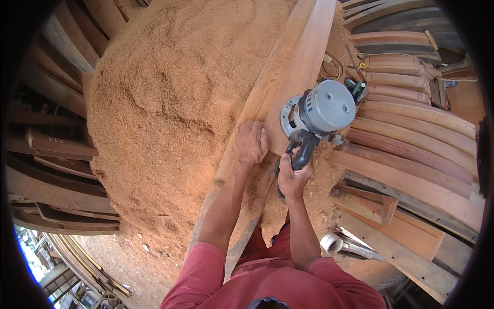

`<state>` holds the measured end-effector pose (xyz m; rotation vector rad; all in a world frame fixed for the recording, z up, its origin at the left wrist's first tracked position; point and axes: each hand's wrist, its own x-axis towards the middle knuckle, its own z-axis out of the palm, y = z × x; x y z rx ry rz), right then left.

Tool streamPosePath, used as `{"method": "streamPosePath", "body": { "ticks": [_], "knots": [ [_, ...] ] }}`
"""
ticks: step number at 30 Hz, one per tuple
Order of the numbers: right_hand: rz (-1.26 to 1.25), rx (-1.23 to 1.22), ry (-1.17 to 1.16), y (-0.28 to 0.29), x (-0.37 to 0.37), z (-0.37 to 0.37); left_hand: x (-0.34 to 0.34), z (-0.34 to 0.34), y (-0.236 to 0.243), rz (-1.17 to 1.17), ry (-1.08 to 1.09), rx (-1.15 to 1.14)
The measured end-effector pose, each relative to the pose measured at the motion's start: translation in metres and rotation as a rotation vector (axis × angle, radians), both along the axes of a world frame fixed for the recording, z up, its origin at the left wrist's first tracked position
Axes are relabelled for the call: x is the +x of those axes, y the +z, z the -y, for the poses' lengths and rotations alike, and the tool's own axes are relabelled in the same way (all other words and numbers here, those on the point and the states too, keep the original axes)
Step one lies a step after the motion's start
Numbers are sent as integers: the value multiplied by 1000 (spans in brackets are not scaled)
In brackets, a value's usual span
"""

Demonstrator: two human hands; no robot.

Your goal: The person measures a wooden plank with a square ruler, then uses a handheld router to shape the edges of the wood. The person flips the plank to work on different sides and moves the router along the length of the wood, generating sawdust.

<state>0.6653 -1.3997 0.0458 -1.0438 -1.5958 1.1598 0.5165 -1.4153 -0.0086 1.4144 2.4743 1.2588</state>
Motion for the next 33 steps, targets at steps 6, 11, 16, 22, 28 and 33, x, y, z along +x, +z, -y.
{"method": "streamPosePath", "body": {
  "ticks": [6, 11, 16, 22, 28, 33],
  "knots": [
    [11, 138, -3, -1, -6, -7, 2, 1, 0, 2, 6, -19],
    [-18, 28, 9, -12, -9, -28, 0, 2, -2, 5, 15, -27],
    [5, 85, -5, -18, -14, -55, 3, 1, 1, 26, 22, -41],
    [-52, -65, 18, -14, -22, -87, 3, 0, 1, 29, 21, -64],
    [-30, -43, -17, -18, -26, -103, 4, -1, 2, 29, 21, -71],
    [-97, -73, 23, -16, -29, -111, 4, 1, 3, 45, 13, -104]
  ]
}}
